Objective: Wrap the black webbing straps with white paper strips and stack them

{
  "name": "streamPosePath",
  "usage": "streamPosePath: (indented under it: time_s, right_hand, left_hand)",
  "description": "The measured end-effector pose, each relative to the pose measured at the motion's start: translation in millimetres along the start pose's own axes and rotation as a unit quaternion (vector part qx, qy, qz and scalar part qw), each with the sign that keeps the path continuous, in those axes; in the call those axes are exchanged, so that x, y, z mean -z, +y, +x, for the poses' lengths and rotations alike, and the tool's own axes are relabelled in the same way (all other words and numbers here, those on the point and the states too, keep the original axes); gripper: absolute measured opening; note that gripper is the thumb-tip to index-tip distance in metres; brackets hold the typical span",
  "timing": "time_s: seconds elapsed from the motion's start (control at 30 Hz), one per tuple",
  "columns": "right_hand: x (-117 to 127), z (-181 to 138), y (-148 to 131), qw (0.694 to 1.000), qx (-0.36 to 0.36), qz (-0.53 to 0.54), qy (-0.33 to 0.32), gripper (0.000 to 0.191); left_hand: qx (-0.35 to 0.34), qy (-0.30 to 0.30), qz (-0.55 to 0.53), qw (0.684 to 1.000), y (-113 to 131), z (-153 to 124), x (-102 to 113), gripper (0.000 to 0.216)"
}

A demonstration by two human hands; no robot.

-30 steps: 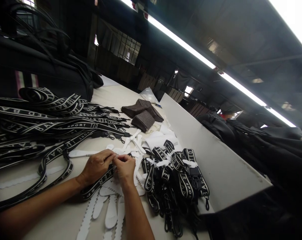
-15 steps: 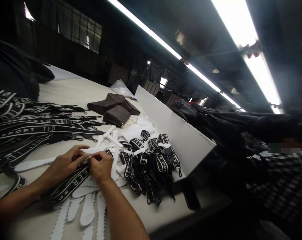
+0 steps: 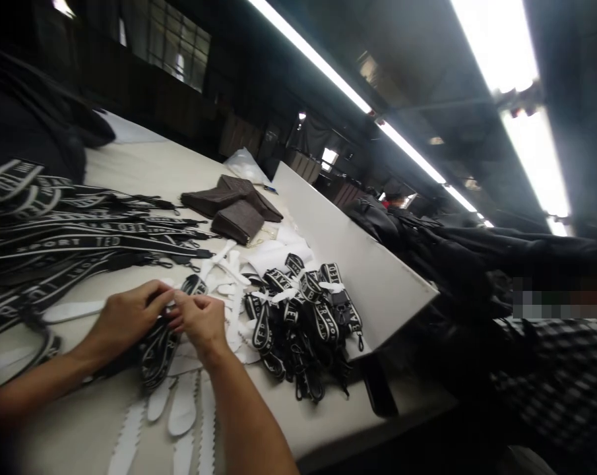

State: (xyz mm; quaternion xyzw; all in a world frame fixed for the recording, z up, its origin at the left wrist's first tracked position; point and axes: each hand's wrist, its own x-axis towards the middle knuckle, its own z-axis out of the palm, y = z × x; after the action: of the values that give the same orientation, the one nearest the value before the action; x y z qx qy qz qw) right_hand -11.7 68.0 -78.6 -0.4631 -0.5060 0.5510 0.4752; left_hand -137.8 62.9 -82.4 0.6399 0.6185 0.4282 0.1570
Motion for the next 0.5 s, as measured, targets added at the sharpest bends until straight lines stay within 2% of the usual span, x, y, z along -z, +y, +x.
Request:
streamPosePath:
  time_s: [0.13, 0.33, 0.43, 0.5]
  right_hand:
    - [-2, 0, 11, 0.997, 0.063, -0.028, 0.038, 0.038]
    - [-6, -2, 17, 0.974, 0.151, -0.154, 0.064, 0.033]
    - [-4, 1, 15, 0.975, 0.146, -0.157, 0.054, 0.033]
    - [-1, 5, 16, 0.983, 0.124, -0.130, 0.034, 0.035]
  left_hand:
    - [-0.006, 0.004, -0.015, 1.000, 5, -4, -1, 0.027]
    - [0.105, 0.109, -0.092, 0.984, 2, 6, 12, 0.025]
    - [0.107, 0.098, -0.210, 0.967, 7, 6, 16, 0.024]
    - [0.098, 0.056, -0.294, 0.949, 14, 0, 15, 0.026]
